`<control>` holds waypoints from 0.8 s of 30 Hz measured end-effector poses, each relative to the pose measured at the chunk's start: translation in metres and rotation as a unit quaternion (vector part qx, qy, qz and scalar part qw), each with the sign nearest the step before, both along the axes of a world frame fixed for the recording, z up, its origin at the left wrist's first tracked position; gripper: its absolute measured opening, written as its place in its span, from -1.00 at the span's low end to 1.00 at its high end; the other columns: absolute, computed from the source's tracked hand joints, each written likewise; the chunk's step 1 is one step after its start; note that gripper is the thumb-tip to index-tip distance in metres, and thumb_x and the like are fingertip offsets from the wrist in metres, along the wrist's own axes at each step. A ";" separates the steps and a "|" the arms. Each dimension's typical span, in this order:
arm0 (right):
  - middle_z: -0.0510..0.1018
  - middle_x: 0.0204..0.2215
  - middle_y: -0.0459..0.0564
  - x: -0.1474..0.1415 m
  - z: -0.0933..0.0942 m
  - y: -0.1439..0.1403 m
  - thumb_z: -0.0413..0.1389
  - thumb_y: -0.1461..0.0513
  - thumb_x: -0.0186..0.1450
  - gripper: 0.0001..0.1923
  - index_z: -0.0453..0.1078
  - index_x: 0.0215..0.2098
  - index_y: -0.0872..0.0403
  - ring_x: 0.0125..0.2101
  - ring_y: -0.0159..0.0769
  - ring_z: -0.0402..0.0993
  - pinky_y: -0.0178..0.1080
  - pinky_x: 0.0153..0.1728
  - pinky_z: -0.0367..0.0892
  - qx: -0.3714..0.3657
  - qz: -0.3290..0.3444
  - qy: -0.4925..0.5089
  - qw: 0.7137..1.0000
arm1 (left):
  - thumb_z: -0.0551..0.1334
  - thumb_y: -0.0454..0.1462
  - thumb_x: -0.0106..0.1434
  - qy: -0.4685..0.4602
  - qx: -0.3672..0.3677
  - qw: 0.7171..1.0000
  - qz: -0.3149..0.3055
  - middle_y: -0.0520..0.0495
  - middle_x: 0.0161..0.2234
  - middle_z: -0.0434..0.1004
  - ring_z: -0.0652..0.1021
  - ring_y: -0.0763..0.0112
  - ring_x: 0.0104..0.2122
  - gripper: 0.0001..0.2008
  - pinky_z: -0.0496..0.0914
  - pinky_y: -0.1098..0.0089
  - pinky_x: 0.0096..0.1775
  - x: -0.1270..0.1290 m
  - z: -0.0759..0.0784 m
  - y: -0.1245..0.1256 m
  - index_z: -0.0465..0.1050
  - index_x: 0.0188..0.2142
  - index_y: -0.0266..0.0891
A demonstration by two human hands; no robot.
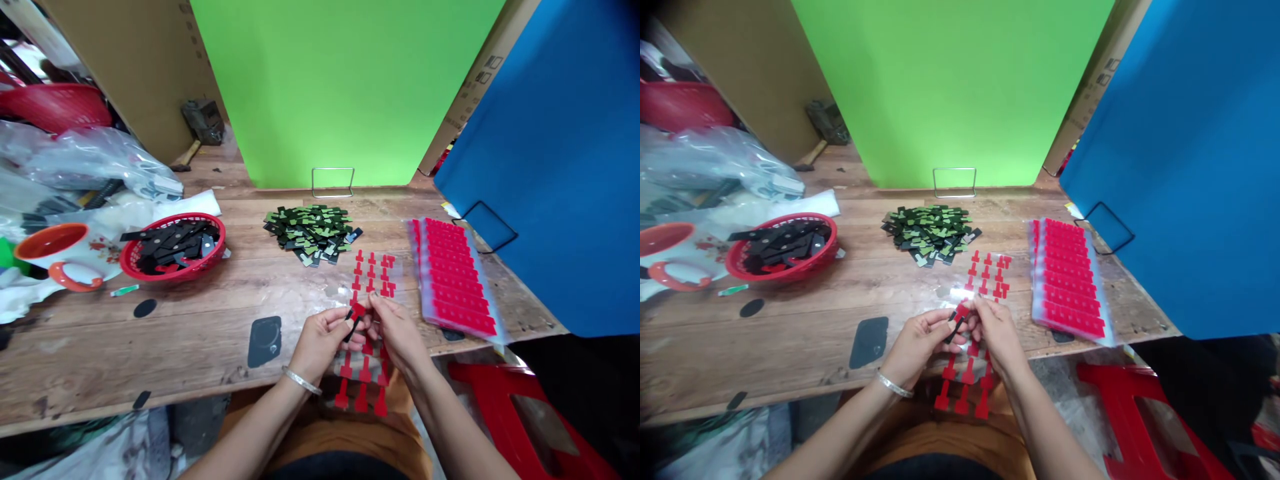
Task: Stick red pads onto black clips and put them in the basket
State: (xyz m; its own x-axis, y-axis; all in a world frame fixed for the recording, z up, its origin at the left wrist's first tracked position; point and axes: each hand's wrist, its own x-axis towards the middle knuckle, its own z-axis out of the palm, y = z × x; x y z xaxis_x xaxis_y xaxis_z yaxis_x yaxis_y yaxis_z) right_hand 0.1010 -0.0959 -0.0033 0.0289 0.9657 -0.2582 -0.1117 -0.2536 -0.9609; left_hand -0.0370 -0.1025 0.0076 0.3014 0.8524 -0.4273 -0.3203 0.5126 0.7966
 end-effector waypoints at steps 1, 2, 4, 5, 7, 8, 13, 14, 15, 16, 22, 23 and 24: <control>0.41 -0.68 -0.13 0.001 0.000 0.001 0.05 0.01 0.17 -0.67 0.36 -0.50 0.12 -0.74 -0.52 0.17 -0.43 -0.71 0.05 0.005 0.006 -0.005 1.000 | 0.32 -0.23 -0.01 0.000 -0.002 1.000 0.001 -0.19 -0.36 0.55 0.54 0.41 -0.51 -0.66 0.45 0.40 -0.42 0.000 0.000 0.000 0.47 -0.23 -0.37; 0.40 -0.68 -0.14 0.001 0.001 0.001 0.09 0.03 0.15 -0.69 0.35 -0.50 0.12 -0.72 -0.51 0.19 -0.43 -0.69 0.07 0.013 0.012 -0.014 1.000 | 0.33 -0.23 -0.02 -0.002 -0.003 1.000 -0.001 -0.19 -0.37 0.55 0.53 0.41 -0.51 -0.65 0.44 0.41 -0.42 0.000 0.001 0.000 0.47 -0.23 -0.37; 0.39 -0.68 -0.16 0.001 0.003 0.001 0.15 0.08 0.10 -0.74 0.34 -0.51 0.12 -0.69 -0.49 0.22 -0.43 -0.66 0.12 0.032 0.017 -0.046 0.998 | 0.34 -0.22 -0.03 -0.015 -0.001 1.000 -0.020 -0.18 -0.36 0.55 0.54 0.41 -0.49 -0.62 0.45 0.40 -0.39 0.000 0.002 0.001 0.46 -0.20 -0.37; 0.38 -0.69 -0.16 0.000 0.004 0.001 0.16 0.09 0.10 -0.76 0.33 -0.51 0.12 -0.67 -0.48 0.23 -0.42 -0.64 0.14 0.040 0.015 -0.063 0.997 | 0.35 -0.22 -0.04 -0.025 0.002 0.999 -0.035 -0.18 -0.34 0.55 0.54 0.40 -0.47 -0.59 0.45 0.40 -0.36 -0.001 0.003 0.000 0.46 -0.18 -0.35; 0.37 -0.69 -0.16 -0.003 0.007 -0.001 0.15 0.12 0.12 -0.76 0.32 -0.54 0.12 -0.66 -0.47 0.24 -0.41 -0.61 0.16 0.060 0.003 -0.097 0.993 | 0.37 -0.23 -0.06 -0.037 0.007 0.998 -0.057 -0.17 -0.30 0.54 0.55 0.38 -0.41 -0.55 0.44 0.40 -0.32 -0.002 0.003 0.000 0.44 -0.14 -0.32; 0.37 -0.68 -0.15 -0.005 0.007 -0.002 0.14 0.12 0.13 -0.76 0.32 -0.55 0.12 -0.65 -0.46 0.24 -0.40 -0.60 0.16 0.068 0.001 -0.109 0.992 | 0.37 -0.22 -0.07 -0.031 0.008 0.998 -0.061 -0.16 -0.31 0.54 0.55 0.38 -0.41 -0.55 0.44 0.40 -0.33 -0.002 0.002 -0.001 0.44 -0.15 -0.32; 0.31 -0.68 -0.16 -0.017 0.005 -0.005 0.05 0.10 0.20 -0.70 0.34 -0.58 0.12 -0.62 -0.43 0.23 -0.38 -0.59 0.14 0.097 0.006 -0.147 0.984 | 0.31 -0.15 -0.01 0.060 0.024 0.998 -0.019 -0.11 -0.51 0.53 0.50 0.45 -0.59 -0.69 0.42 0.45 -0.50 -0.009 -0.008 -0.001 0.45 -0.36 -0.37; 0.30 -0.68 -0.16 -0.018 0.004 -0.005 0.03 0.09 0.22 -0.68 0.35 -0.58 0.11 -0.62 -0.43 0.22 -0.38 -0.59 0.13 0.106 0.009 -0.158 0.982 | 0.31 -0.14 0.00 0.073 0.035 0.997 -0.011 -0.11 -0.51 0.53 0.50 0.44 -0.59 -0.70 0.41 0.45 -0.51 -0.015 -0.009 0.002 0.45 -0.37 -0.36; 0.29 -0.68 -0.16 -0.018 0.003 -0.004 0.01 0.08 0.23 -0.67 0.37 -0.57 0.11 -0.63 -0.43 0.20 -0.38 -0.60 0.12 0.115 0.010 -0.168 0.979 | 0.30 -0.14 0.00 0.086 0.049 0.995 0.001 -0.11 -0.50 0.53 0.50 0.43 -0.57 -0.69 0.41 0.45 -0.50 -0.025 -0.008 0.007 0.45 -0.36 -0.36; 0.29 -0.68 -0.15 -0.016 0.002 -0.004 -0.01 0.07 0.24 -0.66 0.39 -0.54 0.11 -0.63 -0.43 0.19 -0.38 -0.61 0.10 0.119 0.013 -0.174 0.977 | 0.30 -0.13 0.01 0.105 0.068 0.992 0.022 -0.12 -0.49 0.53 0.50 0.43 -0.56 -0.69 0.42 0.45 -0.49 -0.037 -0.005 0.014 0.46 -0.35 -0.35; 0.37 -0.60 -0.10 -0.007 0.002 0.000 0.01 0.09 0.23 -0.72 0.40 -0.49 0.10 -0.55 -0.37 0.27 -0.35 -0.52 0.18 0.138 0.018 -0.177 0.974 | 0.19 -0.13 0.12 0.370 0.262 0.845 0.284 -0.05 -0.33 0.54 0.51 0.42 -0.40 -0.65 0.42 0.31 -0.23 -0.155 0.046 0.072 0.42 -0.18 -0.34; 0.39 -0.58 -0.10 -0.008 0.004 0.002 0.01 0.11 0.22 -0.74 0.40 -0.49 0.09 -0.52 -0.36 0.28 -0.34 -0.49 0.19 0.148 0.019 -0.182 0.972 | 0.18 -0.15 0.14 0.448 0.292 0.791 0.297 -0.04 -0.27 0.53 0.49 0.38 -0.32 -0.65 0.37 0.28 -0.15 -0.171 0.055 0.079 0.41 -0.14 -0.33; 0.41 -0.56 -0.09 -0.010 0.005 0.005 0.02 0.13 0.22 -0.76 0.40 -0.47 0.09 -0.51 -0.34 0.30 -0.33 -0.47 0.20 0.158 0.021 -0.190 0.969 | 0.17 -0.16 0.15 0.508 0.318 0.738 0.310 -0.04 -0.23 0.51 0.48 0.35 -0.26 -0.64 0.33 0.24 -0.10 -0.182 0.063 0.083 0.41 -0.12 -0.33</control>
